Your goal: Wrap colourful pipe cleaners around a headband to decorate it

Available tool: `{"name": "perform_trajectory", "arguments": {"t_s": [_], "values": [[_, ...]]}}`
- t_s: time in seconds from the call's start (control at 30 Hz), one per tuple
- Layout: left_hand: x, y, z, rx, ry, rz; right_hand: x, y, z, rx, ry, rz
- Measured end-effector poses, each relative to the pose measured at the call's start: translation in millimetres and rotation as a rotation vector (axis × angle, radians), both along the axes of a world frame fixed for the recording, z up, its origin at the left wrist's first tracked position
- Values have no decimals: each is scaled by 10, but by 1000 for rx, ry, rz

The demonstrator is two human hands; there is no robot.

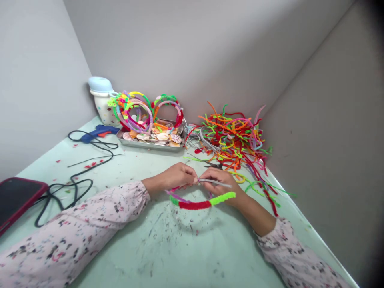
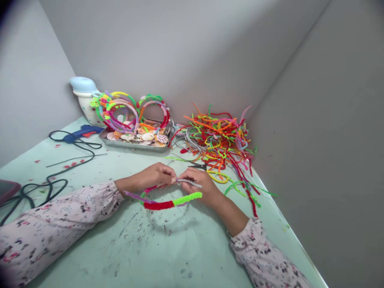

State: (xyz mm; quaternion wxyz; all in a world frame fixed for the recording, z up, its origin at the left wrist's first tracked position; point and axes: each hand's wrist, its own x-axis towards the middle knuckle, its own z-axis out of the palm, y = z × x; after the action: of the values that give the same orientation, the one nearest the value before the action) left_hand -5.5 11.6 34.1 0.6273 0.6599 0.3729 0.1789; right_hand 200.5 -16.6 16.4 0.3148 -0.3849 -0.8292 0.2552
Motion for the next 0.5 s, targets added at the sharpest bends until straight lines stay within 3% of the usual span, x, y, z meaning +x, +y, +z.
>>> {"name": "perform_trajectory", "arguments": {"t_s": [0.13,0.33,0.5], "values": [[-7,30,-10,-93,-39,-42,8,-37,92,44,-56,80],[-39,115,-113,-196,-115,-111,-25,-112,167,108,-129,91],[-51,111,-54,-213,-83,-124,-40,-132,150,203,-166,108]]}}
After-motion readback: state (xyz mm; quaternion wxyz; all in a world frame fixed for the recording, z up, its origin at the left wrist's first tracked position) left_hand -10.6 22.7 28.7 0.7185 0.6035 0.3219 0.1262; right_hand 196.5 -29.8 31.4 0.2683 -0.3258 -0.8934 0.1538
